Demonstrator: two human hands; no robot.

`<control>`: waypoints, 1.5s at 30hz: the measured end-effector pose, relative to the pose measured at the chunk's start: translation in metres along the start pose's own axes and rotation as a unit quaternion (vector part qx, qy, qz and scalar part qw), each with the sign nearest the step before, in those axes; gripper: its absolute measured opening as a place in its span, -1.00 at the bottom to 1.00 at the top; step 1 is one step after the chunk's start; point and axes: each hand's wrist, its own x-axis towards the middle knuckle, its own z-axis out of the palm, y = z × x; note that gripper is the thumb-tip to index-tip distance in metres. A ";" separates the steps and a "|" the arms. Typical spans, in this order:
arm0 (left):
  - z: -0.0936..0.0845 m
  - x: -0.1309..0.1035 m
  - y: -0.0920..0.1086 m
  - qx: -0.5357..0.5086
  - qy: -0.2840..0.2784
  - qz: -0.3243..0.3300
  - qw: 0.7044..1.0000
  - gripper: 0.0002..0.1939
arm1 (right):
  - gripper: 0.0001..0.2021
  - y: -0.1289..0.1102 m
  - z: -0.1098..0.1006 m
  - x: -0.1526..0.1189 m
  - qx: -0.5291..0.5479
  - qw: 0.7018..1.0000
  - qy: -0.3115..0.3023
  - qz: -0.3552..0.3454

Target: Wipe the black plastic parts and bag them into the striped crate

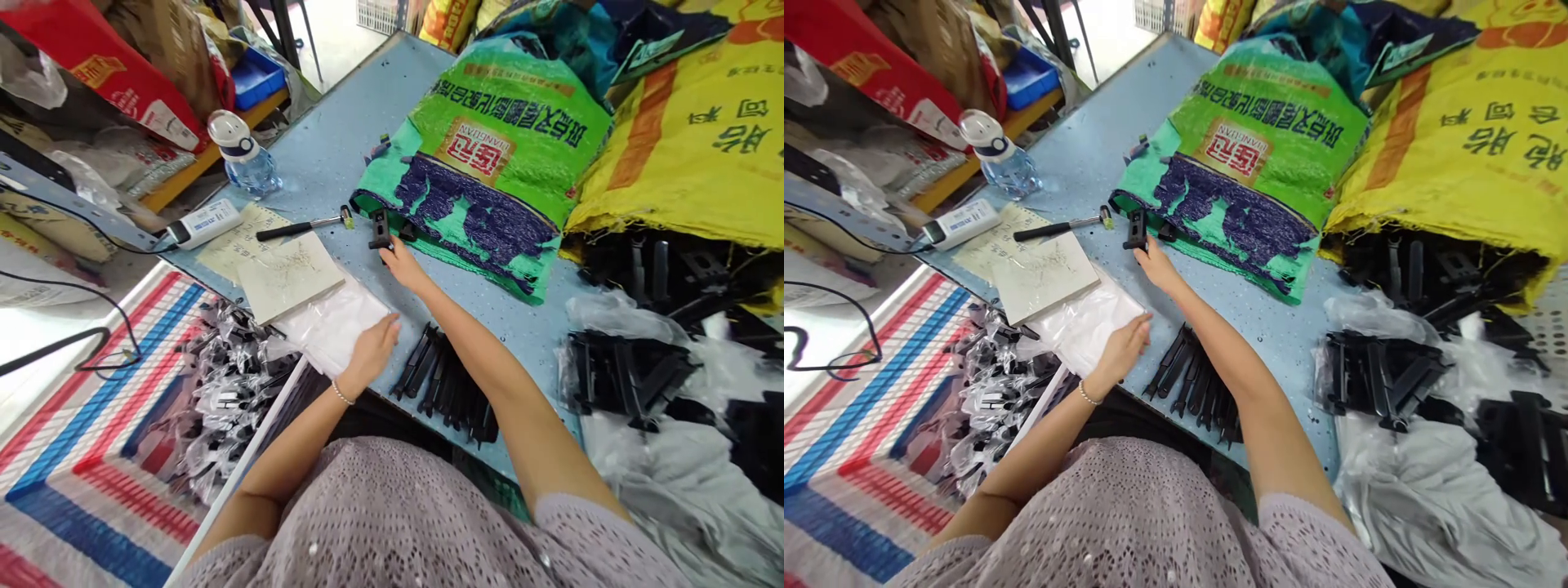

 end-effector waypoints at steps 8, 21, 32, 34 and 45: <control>-0.031 0.027 0.040 -0.529 0.040 0.029 0.847 -0.48 | -0.64 0.019 0.000 -0.165 0.416 0.821 -0.366 0.136; -0.038 -0.016 0.049 -0.221 0.073 -0.033 0.972 -0.50 | -0.48 -0.023 -0.015 -0.124 -0.403 0.902 -0.024 -0.155; -0.023 -0.005 0.033 -0.160 -0.053 -0.101 0.980 -0.49 | -0.46 0.044 -0.034 -0.254 -0.322 0.946 -0.011 0.033; -0.016 -0.009 0.020 -0.146 -0.130 -0.137 0.971 -0.46 | -0.43 0.058 -0.056 -0.277 -0.390 0.904 0.064 0.163; 0.048 0.046 0.010 -0.288 -0.063 -0.140 0.945 -0.40 | -0.32 0.100 -0.108 -0.211 -0.446 0.874 0.055 0.183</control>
